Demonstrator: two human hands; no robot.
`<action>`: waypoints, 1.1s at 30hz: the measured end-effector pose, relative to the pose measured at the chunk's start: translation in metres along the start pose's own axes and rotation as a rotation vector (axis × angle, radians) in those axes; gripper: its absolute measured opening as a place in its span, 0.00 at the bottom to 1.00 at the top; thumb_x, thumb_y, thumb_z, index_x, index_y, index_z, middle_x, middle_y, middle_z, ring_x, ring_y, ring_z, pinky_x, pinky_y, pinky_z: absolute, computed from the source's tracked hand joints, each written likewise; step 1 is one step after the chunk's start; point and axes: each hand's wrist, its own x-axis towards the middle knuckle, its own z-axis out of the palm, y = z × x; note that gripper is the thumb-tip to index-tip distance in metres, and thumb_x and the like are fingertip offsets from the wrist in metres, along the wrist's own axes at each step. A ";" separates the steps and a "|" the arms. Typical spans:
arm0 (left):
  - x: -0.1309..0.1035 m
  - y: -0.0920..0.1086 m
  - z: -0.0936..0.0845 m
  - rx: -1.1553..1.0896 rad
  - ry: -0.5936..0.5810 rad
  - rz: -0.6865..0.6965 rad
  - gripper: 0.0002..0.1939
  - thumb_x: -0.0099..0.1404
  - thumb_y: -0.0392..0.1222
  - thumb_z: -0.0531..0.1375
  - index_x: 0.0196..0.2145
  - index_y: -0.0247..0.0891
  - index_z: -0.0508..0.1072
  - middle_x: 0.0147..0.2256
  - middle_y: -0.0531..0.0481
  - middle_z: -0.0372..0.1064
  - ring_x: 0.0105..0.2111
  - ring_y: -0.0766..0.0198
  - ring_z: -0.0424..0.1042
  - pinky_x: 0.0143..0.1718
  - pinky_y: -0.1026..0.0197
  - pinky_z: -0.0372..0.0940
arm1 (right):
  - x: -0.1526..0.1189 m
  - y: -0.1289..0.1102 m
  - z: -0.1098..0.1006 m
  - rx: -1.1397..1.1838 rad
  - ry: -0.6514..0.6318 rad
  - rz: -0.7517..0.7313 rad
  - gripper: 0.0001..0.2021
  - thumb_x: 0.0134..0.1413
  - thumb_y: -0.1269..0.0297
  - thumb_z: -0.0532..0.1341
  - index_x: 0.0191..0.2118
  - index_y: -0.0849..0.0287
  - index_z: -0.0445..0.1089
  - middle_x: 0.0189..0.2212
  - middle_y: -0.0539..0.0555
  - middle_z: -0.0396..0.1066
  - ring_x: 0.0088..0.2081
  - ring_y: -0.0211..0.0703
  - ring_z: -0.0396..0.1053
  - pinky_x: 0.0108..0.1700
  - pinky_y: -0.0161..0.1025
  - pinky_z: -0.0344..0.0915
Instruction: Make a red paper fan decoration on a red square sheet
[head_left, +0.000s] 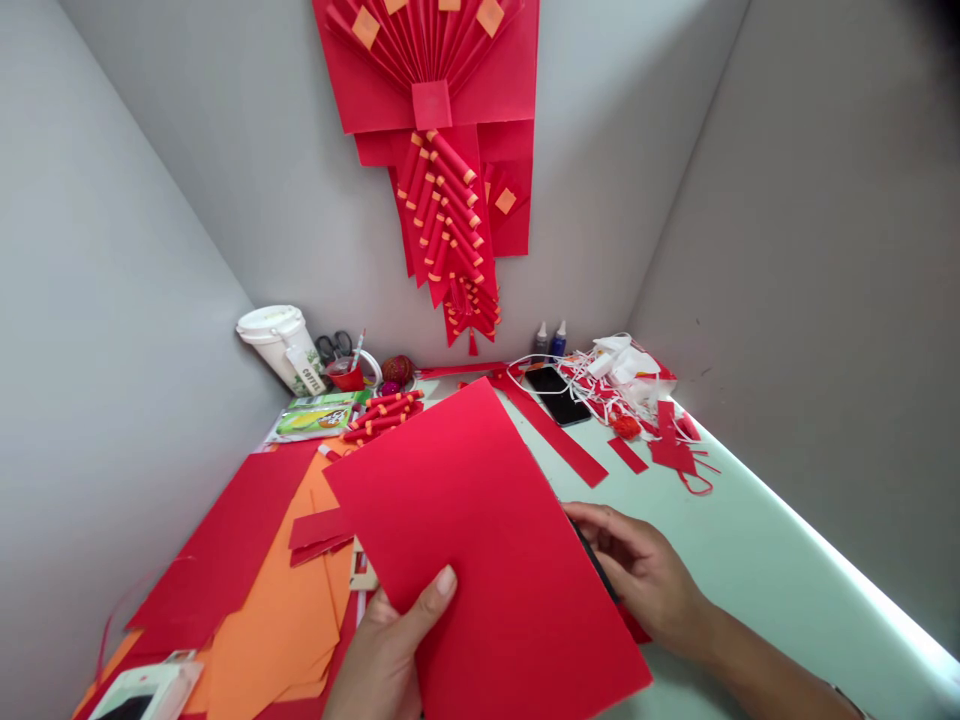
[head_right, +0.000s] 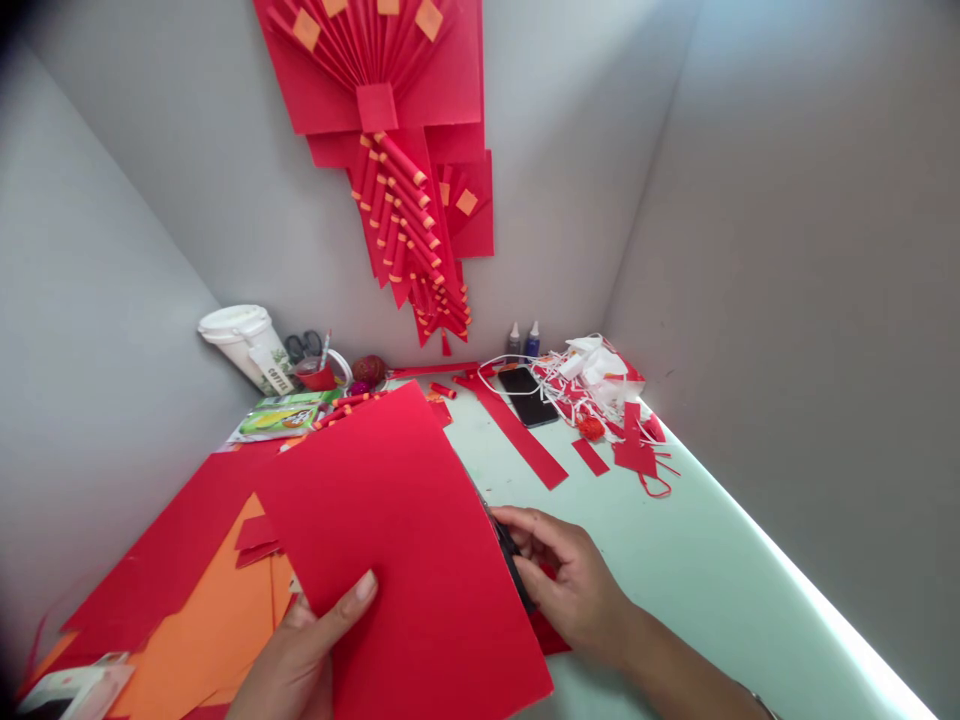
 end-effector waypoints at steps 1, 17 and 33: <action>0.000 0.000 0.000 0.001 -0.002 0.003 0.40 0.53 0.35 0.71 0.61 0.45 0.62 0.50 0.41 0.74 0.49 0.45 0.74 0.52 0.44 0.69 | 0.000 0.001 -0.001 0.005 0.016 0.006 0.15 0.62 0.63 0.59 0.54 0.47 0.70 0.38 0.52 0.72 0.38 0.40 0.70 0.42 0.34 0.68; 0.002 0.010 -0.009 0.052 0.016 0.097 0.28 0.55 0.39 0.70 0.53 0.42 0.70 0.52 0.42 0.73 0.50 0.46 0.74 0.51 0.48 0.70 | -0.001 0.005 -0.004 -0.032 -0.083 0.016 0.17 0.60 0.63 0.59 0.54 0.52 0.70 0.40 0.57 0.71 0.39 0.46 0.69 0.43 0.41 0.69; -0.002 0.005 -0.007 0.033 -0.093 -0.037 0.38 0.55 0.37 0.70 0.61 0.45 0.62 0.50 0.40 0.74 0.49 0.45 0.74 0.52 0.44 0.69 | 0.008 -0.015 -0.011 0.452 -0.007 0.086 0.22 0.60 0.54 0.61 0.59 0.48 0.64 0.47 0.56 0.68 0.42 0.44 0.69 0.38 0.36 0.66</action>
